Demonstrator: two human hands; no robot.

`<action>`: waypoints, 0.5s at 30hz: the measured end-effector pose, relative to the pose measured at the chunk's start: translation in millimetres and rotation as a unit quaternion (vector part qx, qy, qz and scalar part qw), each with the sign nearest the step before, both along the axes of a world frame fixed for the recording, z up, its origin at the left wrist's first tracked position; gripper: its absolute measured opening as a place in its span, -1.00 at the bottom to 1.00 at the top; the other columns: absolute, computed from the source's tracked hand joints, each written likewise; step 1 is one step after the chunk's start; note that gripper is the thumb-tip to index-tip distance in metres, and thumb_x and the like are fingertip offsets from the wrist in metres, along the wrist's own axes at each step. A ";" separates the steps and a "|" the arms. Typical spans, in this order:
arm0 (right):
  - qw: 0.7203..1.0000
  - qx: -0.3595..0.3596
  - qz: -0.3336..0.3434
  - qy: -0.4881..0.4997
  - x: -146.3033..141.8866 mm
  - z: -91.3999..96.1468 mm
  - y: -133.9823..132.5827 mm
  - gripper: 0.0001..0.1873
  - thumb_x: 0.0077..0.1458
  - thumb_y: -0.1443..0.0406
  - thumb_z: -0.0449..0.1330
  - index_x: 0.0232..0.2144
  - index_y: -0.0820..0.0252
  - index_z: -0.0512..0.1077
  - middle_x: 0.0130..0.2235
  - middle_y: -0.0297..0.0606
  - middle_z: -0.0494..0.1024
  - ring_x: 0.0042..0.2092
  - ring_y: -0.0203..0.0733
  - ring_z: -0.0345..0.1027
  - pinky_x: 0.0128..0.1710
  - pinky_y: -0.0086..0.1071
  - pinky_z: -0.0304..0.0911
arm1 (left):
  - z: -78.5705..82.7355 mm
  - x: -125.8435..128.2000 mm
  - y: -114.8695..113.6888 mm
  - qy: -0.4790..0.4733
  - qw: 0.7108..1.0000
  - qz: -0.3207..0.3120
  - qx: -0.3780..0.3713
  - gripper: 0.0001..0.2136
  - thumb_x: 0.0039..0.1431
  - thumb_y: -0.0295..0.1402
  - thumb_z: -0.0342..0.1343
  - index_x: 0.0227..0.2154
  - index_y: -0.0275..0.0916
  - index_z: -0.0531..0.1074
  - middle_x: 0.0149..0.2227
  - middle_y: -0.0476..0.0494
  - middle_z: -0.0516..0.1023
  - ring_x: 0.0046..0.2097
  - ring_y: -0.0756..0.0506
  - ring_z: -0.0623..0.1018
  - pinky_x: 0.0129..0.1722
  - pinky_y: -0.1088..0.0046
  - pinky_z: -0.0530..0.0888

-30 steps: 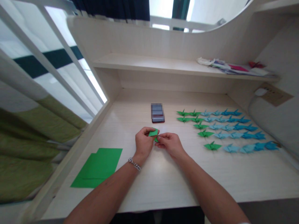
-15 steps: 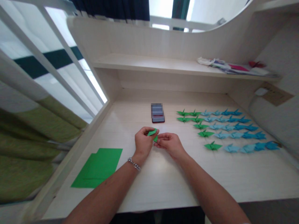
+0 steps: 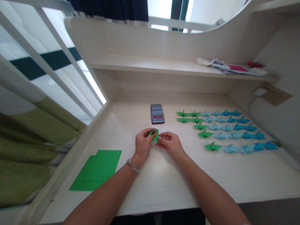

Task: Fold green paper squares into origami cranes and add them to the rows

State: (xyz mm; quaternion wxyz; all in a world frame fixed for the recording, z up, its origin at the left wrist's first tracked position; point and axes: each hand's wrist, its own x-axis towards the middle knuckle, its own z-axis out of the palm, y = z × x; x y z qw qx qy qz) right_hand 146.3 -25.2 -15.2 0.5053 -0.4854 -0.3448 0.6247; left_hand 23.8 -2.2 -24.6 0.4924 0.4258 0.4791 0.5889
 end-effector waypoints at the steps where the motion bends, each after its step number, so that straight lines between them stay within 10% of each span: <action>1: 1.000 0.008 -0.008 -0.012 0.7 -0.9 0.6 -0.62 -0.30 0.21 0.38 -0.39 0.23 0.38 -0.56 -0.31 0.51 -0.53 -0.27 0.41 -0.51 -0.43 0.32 | 0.0 -0.1 -0.2 -0.003 1.000 -0.008 -0.001 -0.77 -0.18 -0.34 0.30 -0.38 -0.30 0.54 -0.35 -0.17 0.59 -0.34 -0.07 0.53 -0.31 0.41 0.44; 15: 0.989 0.112 -0.023 -0.093 14.2 -6.4 6.7 -0.82 -0.16 0.28 0.27 -0.41 0.24 0.50 -0.46 -0.30 0.52 -0.43 -0.27 0.38 -0.43 -0.41 0.32 | 13.1 -2.7 -4.2 0.028 0.990 -0.132 -0.038 -0.73 -0.18 -0.42 0.30 -0.33 -0.34 0.47 -0.37 -0.18 0.60 -0.33 -0.09 0.57 -0.30 0.42 0.48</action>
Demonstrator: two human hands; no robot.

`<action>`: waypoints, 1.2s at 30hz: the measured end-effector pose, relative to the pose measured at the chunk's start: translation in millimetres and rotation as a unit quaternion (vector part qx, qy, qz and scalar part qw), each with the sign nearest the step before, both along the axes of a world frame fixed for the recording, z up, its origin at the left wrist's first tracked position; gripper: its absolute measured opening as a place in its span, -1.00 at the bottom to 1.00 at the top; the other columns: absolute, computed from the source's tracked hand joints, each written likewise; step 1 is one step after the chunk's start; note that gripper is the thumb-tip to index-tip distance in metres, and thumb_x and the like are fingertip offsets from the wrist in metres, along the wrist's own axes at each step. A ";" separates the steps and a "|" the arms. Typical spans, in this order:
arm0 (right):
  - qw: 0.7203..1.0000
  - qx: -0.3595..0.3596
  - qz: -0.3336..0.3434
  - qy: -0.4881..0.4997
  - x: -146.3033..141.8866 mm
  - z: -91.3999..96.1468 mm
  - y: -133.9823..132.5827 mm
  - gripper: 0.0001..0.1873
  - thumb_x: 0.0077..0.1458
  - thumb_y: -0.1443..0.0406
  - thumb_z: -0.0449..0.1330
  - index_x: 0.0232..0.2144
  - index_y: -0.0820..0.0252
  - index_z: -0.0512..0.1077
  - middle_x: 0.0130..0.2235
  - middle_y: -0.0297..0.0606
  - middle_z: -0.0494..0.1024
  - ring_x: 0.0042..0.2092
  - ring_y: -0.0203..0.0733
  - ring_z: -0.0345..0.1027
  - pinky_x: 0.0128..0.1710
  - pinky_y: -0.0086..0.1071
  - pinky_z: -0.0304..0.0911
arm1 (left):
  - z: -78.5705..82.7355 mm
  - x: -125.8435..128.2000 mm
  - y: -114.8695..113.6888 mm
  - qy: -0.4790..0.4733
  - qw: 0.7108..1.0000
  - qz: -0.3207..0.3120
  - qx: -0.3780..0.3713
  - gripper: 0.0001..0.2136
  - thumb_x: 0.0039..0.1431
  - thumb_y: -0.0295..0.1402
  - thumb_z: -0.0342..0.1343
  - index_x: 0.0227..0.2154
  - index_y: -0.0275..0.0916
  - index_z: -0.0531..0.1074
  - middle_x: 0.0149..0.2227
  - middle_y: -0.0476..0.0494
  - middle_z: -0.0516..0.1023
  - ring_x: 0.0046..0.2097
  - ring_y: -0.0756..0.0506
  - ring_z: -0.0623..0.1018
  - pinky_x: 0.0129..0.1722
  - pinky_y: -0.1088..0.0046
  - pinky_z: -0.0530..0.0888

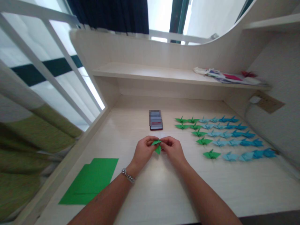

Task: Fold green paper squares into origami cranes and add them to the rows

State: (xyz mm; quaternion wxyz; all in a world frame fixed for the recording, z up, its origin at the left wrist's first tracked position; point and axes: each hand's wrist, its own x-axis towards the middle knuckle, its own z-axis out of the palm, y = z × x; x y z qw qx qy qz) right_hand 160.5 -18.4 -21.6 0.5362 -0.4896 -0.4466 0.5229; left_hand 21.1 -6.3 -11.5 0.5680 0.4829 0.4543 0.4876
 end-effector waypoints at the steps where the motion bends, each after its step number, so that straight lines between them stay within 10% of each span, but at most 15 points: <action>1: 1.000 -0.003 -0.001 0.010 0.5 0.0 0.7 -0.82 -0.18 0.28 0.29 -0.44 0.25 0.49 -0.48 -0.30 0.52 -0.44 -0.28 0.37 -0.42 -0.41 0.32 | 0.8 -0.9 0.4 -0.003 1.000 -0.009 -0.002 -0.72 -0.19 -0.43 0.30 -0.33 -0.35 0.47 -0.34 -0.19 0.60 -0.31 -0.09 0.56 -0.26 0.41 0.48; 19: 0.993 -0.056 -0.006 0.106 5.1 9.1 1.8 -0.75 -0.22 0.22 0.34 -0.43 0.24 0.51 -0.49 -0.32 0.52 -0.49 -0.36 0.30 -0.46 -0.46 0.22 | 5.2 -2.6 -1.4 -0.252 0.961 -0.081 -0.081 -0.72 0.08 -0.28 0.15 -0.22 -0.40 0.51 -0.23 -0.35 0.57 -0.24 -0.14 0.55 -0.18 0.27 0.47; 36: 1.000 -0.011 0.006 0.014 10.0 -3.5 5.7 -0.79 -0.17 0.22 0.31 -0.47 0.28 0.50 -0.53 -0.29 0.50 -0.52 -0.33 0.27 -0.52 -0.45 0.14 | -0.4 1.2 -0.5 -0.113 0.988 -0.085 -0.056 -0.75 -0.04 -0.31 0.26 -0.30 -0.35 0.54 -0.33 -0.20 0.60 -0.35 -0.06 0.56 -0.27 0.40 0.50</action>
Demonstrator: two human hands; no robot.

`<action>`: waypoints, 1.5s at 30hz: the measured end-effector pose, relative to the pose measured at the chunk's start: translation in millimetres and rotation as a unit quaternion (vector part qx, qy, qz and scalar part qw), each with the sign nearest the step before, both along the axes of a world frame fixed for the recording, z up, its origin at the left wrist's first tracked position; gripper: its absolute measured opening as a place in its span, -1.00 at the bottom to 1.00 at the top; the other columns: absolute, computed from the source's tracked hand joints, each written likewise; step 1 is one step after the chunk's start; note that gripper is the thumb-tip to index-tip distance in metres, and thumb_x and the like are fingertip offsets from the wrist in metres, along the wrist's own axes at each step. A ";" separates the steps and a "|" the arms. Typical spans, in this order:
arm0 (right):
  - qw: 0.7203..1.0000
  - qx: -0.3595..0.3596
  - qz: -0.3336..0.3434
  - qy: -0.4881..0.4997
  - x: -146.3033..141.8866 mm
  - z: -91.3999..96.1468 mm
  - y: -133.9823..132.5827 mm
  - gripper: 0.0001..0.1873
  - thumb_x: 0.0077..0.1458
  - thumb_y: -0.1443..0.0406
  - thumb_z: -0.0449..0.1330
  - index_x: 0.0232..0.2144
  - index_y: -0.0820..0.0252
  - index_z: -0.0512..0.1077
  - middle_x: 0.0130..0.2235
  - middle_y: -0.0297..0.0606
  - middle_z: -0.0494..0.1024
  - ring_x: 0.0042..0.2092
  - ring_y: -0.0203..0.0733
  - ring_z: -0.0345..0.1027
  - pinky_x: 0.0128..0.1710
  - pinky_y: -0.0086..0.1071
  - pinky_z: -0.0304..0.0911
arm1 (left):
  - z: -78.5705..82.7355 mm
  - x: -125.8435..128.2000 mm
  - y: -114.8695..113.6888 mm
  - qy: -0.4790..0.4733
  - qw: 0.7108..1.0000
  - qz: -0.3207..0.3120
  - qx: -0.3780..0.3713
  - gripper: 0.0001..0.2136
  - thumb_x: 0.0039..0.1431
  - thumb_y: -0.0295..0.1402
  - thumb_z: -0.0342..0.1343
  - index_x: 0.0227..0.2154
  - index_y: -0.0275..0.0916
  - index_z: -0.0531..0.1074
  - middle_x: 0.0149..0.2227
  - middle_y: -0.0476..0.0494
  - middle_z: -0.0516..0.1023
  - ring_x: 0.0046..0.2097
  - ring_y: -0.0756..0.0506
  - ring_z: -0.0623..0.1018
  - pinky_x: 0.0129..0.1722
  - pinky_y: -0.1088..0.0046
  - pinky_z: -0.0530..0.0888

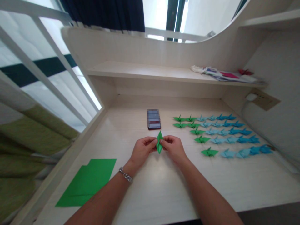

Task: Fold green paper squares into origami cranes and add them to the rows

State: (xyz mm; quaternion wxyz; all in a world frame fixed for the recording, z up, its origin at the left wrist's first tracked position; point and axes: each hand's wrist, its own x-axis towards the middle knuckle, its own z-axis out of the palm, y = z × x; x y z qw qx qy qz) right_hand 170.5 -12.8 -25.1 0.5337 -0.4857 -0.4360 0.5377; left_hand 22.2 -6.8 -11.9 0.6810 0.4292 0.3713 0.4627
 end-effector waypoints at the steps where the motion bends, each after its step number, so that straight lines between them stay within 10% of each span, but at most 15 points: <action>1: 1.000 -0.002 0.000 -0.003 0.3 0.4 -0.2 -0.79 -0.17 0.23 0.31 -0.48 0.28 0.50 -0.53 -0.29 0.50 -0.53 -0.33 0.26 -0.52 -0.45 0.13 | -0.2 -0.1 0.3 0.010 1.000 -0.001 0.004 -0.75 -0.04 -0.30 0.26 -0.31 -0.35 0.54 -0.34 -0.19 0.60 -0.36 -0.06 0.56 -0.27 0.40 0.50; 45: 0.994 0.038 0.015 -0.098 5.3 9.8 -1.5 -0.78 -0.16 0.18 0.28 -0.49 0.25 0.53 -0.50 -0.28 0.52 -0.46 -0.26 0.30 -0.46 -0.42 0.18 | -8.4 1.8 0.3 0.109 0.993 -0.040 0.003 -0.78 -0.18 -0.30 0.31 -0.48 -0.36 0.53 -0.51 -0.14 0.52 -0.53 0.02 0.42 -0.54 0.53 0.33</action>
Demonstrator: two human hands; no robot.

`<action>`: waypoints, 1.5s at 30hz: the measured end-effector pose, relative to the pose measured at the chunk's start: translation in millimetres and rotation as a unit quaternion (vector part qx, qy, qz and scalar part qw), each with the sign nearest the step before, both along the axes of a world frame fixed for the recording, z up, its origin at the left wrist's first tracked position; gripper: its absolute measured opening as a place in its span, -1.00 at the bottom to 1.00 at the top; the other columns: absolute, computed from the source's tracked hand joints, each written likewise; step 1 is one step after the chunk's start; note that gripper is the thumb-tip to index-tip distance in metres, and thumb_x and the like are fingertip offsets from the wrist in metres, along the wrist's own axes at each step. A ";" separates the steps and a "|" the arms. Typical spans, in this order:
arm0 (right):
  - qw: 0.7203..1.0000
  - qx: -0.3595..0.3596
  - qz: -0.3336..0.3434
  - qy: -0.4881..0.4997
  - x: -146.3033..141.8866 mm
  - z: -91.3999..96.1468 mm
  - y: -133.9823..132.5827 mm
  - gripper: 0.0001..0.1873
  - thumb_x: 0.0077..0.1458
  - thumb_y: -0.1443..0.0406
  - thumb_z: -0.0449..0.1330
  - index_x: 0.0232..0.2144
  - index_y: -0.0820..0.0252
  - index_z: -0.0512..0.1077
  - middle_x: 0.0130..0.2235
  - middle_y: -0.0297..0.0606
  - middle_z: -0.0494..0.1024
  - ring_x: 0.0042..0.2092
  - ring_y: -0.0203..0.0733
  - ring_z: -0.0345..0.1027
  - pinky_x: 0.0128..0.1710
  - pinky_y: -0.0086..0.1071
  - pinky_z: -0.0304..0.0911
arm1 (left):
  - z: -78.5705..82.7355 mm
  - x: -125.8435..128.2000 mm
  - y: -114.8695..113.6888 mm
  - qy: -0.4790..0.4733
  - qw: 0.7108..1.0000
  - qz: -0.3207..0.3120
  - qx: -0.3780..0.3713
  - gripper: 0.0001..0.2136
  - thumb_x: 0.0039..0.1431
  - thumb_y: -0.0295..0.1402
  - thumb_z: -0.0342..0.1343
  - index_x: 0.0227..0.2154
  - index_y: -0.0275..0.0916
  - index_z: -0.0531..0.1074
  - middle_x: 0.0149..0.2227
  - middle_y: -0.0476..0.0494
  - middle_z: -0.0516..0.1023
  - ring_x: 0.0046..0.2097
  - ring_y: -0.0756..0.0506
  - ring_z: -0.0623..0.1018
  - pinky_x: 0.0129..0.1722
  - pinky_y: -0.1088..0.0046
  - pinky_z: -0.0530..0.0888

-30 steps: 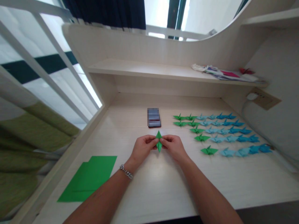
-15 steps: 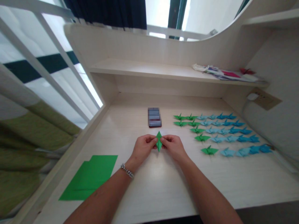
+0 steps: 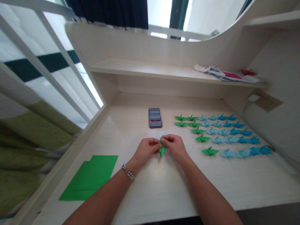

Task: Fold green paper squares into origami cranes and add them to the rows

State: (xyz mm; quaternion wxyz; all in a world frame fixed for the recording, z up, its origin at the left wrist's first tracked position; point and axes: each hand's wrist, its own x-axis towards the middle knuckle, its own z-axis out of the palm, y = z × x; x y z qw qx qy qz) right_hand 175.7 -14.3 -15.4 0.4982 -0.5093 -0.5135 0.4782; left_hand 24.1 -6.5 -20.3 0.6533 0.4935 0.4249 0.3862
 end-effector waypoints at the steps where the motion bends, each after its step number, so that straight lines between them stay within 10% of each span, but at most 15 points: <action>1: 1.000 -0.002 0.003 0.002 0.2 0.1 0.0 -0.78 -0.16 0.18 0.28 -0.51 0.25 0.52 -0.52 -0.29 0.51 -0.47 -0.27 0.28 -0.46 -0.42 0.18 | 1.1 0.1 -0.2 0.002 1.000 -0.005 0.000 -0.78 -0.18 -0.30 0.31 -0.48 -0.36 0.53 -0.52 -0.14 0.52 -0.54 0.02 0.41 -0.55 0.54 0.32; 20: 0.997 -0.032 -0.027 0.069 -1.4 5.6 -2.8 -0.73 -0.16 0.13 0.29 -0.49 0.25 0.52 -0.54 -0.29 0.49 -0.50 -0.28 0.28 -0.48 -0.41 0.19 | 7.5 -0.8 -3.2 0.022 0.999 -0.044 0.010 -0.85 -0.17 -0.34 0.29 -0.50 -0.33 0.55 -0.53 -0.12 0.52 -0.55 0.01 0.41 -0.54 0.52 0.32; 45: 0.998 -0.021 0.001 0.059 -3.9 -2.6 -2.7 -0.77 -0.17 0.19 0.31 -0.46 0.25 0.54 -0.52 -0.29 0.52 -0.50 -0.28 0.32 -0.50 -0.43 0.23 | 2.1 -2.1 1.2 -0.067 0.996 0.058 0.007 -0.70 -0.13 -0.35 0.31 -0.29 -0.33 0.45 -0.51 -0.06 0.51 -0.49 0.03 0.48 -0.45 0.52 0.43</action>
